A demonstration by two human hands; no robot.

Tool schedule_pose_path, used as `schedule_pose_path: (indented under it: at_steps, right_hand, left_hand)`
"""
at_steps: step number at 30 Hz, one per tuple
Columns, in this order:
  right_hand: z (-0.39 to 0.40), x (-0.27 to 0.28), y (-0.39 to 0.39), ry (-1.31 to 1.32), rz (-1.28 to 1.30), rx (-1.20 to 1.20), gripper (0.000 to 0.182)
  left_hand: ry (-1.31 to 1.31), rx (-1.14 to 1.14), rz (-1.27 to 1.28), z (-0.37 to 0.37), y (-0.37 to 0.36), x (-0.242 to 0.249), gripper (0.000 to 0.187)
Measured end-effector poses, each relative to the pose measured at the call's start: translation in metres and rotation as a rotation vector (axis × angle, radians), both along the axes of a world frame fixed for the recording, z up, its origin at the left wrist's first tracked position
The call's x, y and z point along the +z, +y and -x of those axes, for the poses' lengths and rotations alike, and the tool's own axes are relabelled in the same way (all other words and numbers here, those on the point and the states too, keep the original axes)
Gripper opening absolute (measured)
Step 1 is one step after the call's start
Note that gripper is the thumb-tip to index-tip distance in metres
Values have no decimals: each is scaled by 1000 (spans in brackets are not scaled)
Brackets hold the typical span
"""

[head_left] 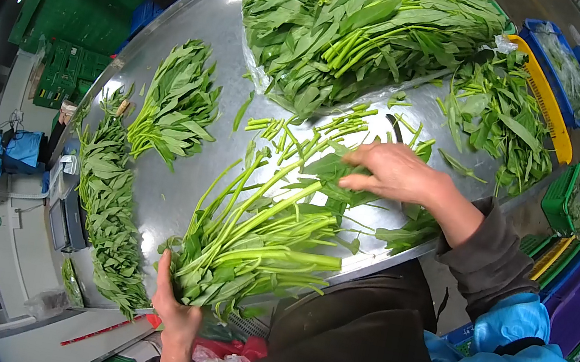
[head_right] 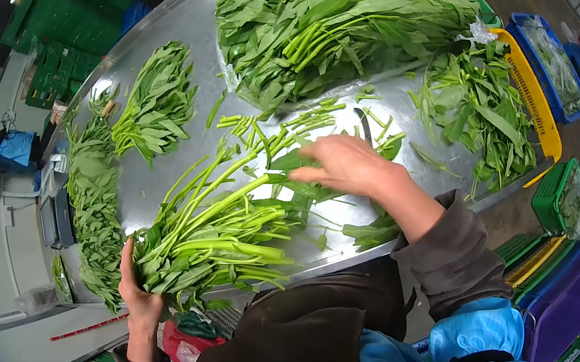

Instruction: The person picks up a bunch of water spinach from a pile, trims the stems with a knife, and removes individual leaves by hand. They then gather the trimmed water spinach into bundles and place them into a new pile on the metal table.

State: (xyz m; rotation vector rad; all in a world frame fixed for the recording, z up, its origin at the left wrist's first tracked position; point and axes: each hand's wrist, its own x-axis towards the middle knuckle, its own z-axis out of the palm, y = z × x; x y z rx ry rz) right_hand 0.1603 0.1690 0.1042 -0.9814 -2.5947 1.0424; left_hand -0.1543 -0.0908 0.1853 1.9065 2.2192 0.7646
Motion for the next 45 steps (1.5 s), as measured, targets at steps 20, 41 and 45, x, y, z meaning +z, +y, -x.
schedule_pose_path:
  at_steps: [20,41,45]
  right_hand:
    - [34,37,-55,309,200,97,22]
    - [51,23,-65,1156,1028,-637,18]
    - [18,-29,-10,1684,1182,-956,31]
  left_hand:
    - [-60,49,-33,-11,-9,-1,84]
    - [-261,52,14,-39,7,-1,81]
    - [-448,173,57,-31,3,-4,80]
